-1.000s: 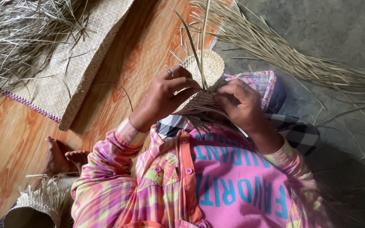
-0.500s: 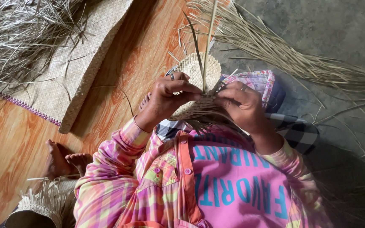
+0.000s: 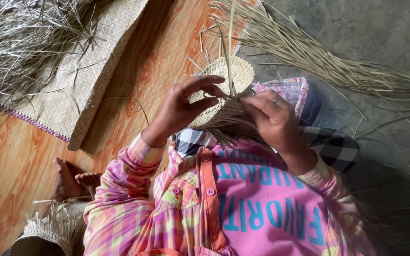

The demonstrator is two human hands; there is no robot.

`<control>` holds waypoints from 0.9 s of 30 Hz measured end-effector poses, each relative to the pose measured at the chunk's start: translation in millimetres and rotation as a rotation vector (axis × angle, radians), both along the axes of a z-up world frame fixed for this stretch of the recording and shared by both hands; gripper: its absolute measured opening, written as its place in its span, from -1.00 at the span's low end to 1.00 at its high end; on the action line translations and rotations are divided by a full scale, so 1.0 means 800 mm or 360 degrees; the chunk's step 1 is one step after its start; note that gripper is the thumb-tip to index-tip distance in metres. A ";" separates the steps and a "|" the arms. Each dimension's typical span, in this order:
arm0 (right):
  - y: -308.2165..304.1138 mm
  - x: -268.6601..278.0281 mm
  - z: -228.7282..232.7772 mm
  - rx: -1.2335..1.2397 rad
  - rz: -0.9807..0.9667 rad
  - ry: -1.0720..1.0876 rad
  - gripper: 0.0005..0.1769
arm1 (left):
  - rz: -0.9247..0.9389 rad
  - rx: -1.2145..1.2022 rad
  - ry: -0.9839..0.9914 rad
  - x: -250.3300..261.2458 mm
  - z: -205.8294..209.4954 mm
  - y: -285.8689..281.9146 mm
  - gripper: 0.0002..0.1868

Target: Weaving natural straw fibers into a small circular object, possibly a fan or a mat, by interlacing and tucking strands.

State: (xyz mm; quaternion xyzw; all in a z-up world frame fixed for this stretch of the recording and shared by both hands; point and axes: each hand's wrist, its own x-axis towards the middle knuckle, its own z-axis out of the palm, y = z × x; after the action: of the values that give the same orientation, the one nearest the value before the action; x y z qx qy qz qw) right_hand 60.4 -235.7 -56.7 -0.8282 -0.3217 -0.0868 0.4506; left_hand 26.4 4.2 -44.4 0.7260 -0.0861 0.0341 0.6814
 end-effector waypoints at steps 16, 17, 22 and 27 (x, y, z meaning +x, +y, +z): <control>-0.001 -0.010 -0.005 0.0073 -0.0054 0.0106 -0.87 | 0.0453 0.0559 -0.0369 -0.011 0.018 -0.003 -0.80; -0.001 -0.010 -0.006 0.0099 -0.0043 0.0105 -0.89 | 0.0361 0.0588 -0.0269 -0.019 0.018 0.001 -0.90; 0.007 -0.014 -0.006 0.0098 -0.0030 0.0095 -0.90 | 0.0006 0.0401 0.0463 -0.033 0.001 -0.010 -0.63; 0.009 -0.015 -0.017 0.0124 0.0024 0.0075 -0.87 | -0.0019 -0.0718 0.0992 -0.023 0.019 -0.024 -0.71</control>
State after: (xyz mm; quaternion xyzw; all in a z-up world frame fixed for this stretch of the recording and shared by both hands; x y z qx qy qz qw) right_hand 48.2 -228.8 -70.3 -0.8093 -0.3137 -0.0761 0.4908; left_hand 8.1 -15.0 -28.8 0.5330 0.1307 -0.1742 0.8176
